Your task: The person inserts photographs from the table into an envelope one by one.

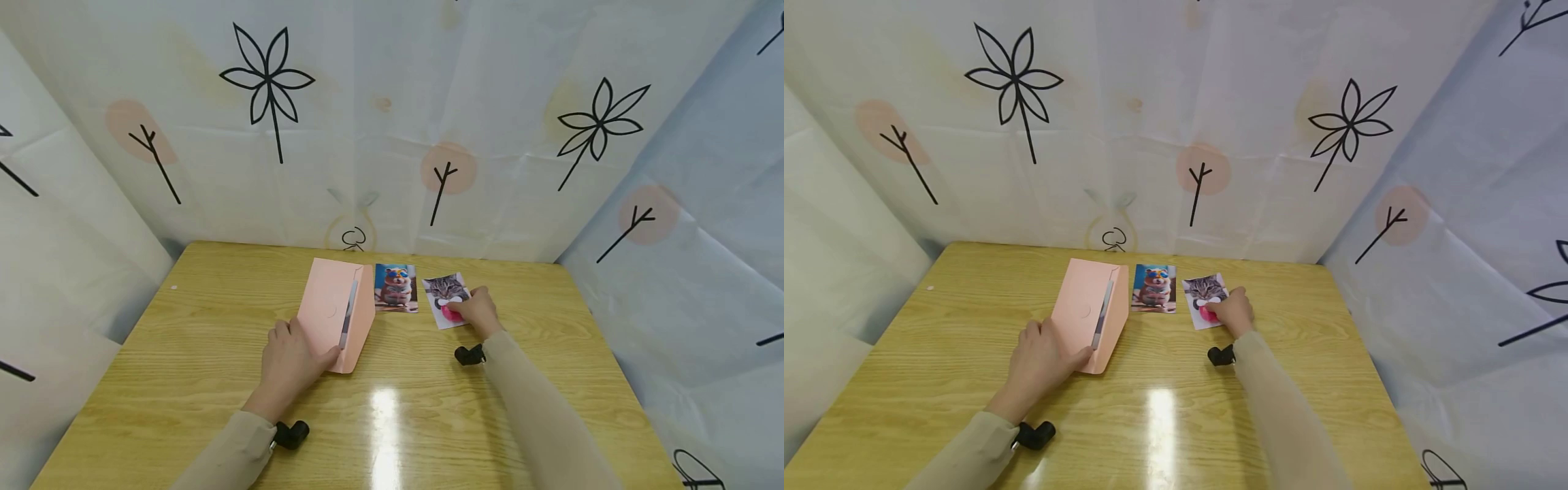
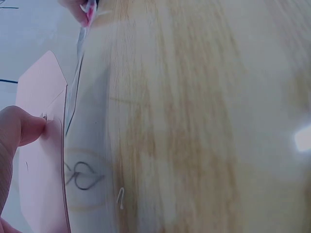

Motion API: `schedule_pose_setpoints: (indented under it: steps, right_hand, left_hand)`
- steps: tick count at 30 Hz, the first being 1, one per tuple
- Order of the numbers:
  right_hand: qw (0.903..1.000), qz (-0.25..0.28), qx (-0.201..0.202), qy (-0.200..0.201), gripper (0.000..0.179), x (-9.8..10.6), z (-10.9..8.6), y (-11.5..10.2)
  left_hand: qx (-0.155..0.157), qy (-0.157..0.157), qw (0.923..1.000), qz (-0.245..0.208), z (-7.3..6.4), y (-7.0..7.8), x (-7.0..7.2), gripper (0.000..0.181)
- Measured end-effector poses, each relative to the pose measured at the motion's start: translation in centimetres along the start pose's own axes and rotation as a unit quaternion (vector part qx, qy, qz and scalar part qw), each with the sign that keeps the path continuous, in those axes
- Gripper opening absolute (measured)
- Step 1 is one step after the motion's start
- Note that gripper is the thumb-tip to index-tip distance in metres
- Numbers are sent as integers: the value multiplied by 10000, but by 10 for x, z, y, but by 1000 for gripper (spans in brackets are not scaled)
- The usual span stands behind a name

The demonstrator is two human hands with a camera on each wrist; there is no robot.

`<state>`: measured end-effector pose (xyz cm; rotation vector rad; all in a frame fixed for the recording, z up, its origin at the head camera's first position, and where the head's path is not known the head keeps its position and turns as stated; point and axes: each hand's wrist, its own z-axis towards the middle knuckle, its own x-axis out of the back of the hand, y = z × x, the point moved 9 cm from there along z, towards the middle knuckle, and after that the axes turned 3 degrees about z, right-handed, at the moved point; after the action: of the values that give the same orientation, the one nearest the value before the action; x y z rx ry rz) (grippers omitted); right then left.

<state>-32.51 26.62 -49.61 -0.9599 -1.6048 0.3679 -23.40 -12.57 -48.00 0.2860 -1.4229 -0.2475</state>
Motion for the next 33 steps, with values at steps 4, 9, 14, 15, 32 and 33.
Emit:
schedule_pose_setpoints:
  steps: [4, 9, 14, 15, 32, 33]
  right_hand:
    - [9999, -68, 133, -12, 42, 4, 1, 1]
    - [9998, 63, 136, -148, 26, 6, 2, 6]
    - [9983, 365, 166, -416, 26, 8, 1, 7]
    - [9979, 431, 201, -443, 27, 9, 0, 6]
    - [9783, 1788, 896, -549, 33, 5, -20, -35]
    - [9768, 1837, 947, -557, 32, 3, -21, -38]
  left_hand:
    - [-25, 18, 10000, -2, 0, 0, 1, 103]
    - [-47, 37, 10000, -4, -1, 1, 2, 103]
    - [-59, 33, 10000, 17, -2, 1, 4, 103]
    - [-59, 27, 10000, 23, -2, 2, 4, 103]
    - [-28, -51, 10000, -16, -1, -1, 5, 103]
    - [-30, -56, 10000, -10, -1, -1, 5, 103]
